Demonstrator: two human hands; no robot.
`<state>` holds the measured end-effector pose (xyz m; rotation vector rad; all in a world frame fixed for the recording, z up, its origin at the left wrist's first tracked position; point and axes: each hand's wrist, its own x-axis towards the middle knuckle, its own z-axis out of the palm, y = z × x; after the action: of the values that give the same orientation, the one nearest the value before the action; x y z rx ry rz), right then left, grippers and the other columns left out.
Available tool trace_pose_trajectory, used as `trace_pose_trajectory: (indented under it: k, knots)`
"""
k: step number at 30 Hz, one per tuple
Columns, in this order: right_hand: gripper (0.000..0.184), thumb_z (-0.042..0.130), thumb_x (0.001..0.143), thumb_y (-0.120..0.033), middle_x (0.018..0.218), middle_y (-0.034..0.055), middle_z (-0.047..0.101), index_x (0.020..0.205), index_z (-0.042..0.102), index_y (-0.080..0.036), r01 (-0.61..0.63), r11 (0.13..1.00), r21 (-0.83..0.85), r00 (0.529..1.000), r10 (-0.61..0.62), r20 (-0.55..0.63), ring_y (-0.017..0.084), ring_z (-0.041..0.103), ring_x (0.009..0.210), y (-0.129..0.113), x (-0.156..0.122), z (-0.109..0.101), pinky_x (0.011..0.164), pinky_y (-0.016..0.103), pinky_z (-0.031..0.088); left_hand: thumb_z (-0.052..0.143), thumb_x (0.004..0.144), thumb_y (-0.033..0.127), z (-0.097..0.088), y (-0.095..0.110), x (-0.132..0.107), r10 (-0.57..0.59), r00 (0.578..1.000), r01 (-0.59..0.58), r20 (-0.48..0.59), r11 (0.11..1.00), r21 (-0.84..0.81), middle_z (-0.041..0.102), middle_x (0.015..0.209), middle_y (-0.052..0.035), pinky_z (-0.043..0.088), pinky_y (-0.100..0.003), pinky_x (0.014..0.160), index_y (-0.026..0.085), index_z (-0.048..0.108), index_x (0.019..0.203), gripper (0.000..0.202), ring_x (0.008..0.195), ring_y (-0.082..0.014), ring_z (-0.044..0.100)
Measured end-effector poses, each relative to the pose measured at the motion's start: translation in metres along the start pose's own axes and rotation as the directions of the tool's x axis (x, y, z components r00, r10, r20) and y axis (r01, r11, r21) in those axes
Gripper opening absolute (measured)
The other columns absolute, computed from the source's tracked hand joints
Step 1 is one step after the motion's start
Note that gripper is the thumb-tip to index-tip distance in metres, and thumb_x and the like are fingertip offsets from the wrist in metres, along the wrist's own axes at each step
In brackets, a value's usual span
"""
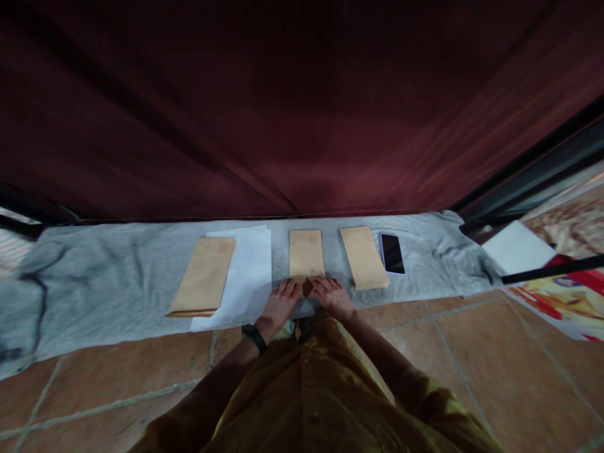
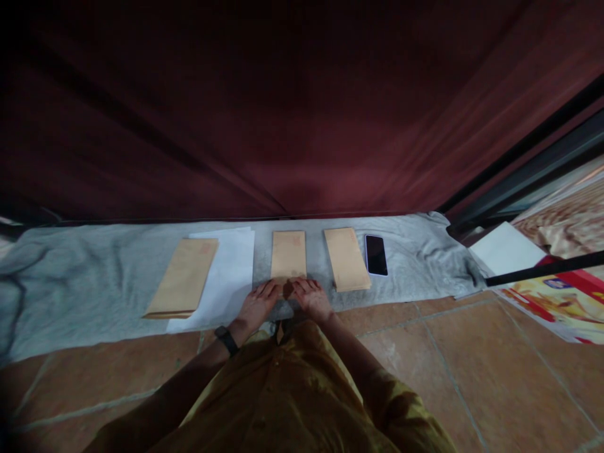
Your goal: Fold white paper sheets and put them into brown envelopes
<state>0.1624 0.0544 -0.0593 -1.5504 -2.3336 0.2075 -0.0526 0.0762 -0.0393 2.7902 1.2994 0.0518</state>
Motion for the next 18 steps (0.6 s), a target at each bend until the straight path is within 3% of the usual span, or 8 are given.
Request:
trace_pose_trajectory:
  k: [7, 14, 18]
  knots:
    - [0.031, 0.054, 0.100, -0.026, 0.133, 0.0094, 0.064, 0.129, 0.062, -0.023, -0.007, 1.000, 0.012, 1.000, 0.006, 0.025, 0.025, 0.060, 0.116, 0.0031, 0.0006, 0.0006, 0.099, 0.042, 0.045, 0.050, 0.091, 0.008, 0.0037, 0.0016, 0.0001, -0.040, 0.998, 0.038, -0.043, 0.998, -0.047, 0.062, 0.130, -0.0113, 0.049, -0.039, 0.096, 0.019, 0.061, 0.123, 0.035, 0.118, -0.0251, 0.057]
    - [0.024, 0.058, 0.099, -0.028, 0.132, 0.0054, 0.064, 0.120, 0.067, -0.025, -0.081, 0.991, 0.108, 0.997, 0.078, 0.029, 0.023, 0.059, 0.114, 0.0038, 0.0003, -0.0023, 0.097, 0.040, 0.042, 0.053, 0.092, 0.011, 0.0078, 0.0039, -0.0015, -0.102, 0.990, 0.090, -0.100, 0.989, -0.120, 0.063, 0.129, -0.0086, 0.049, -0.040, 0.097, 0.022, 0.065, 0.118, 0.030, 0.117, -0.0246, 0.057]
    - [0.027, 0.053, 0.100, -0.023, 0.132, 0.0057, 0.064, 0.124, 0.065, -0.024, -0.105, 0.987, 0.122, 0.994, 0.102, 0.026, 0.022, 0.059, 0.115, 0.0065, 0.0021, -0.0007, 0.098, 0.038, 0.042, 0.050, 0.096, 0.018, 0.0092, 0.0064, -0.0054, -0.110, 0.987, 0.095, -0.118, 0.988, -0.121, 0.062, 0.133, -0.0094, 0.047, -0.042, 0.100, 0.021, 0.064, 0.121, 0.029, 0.121, -0.0253, 0.056]
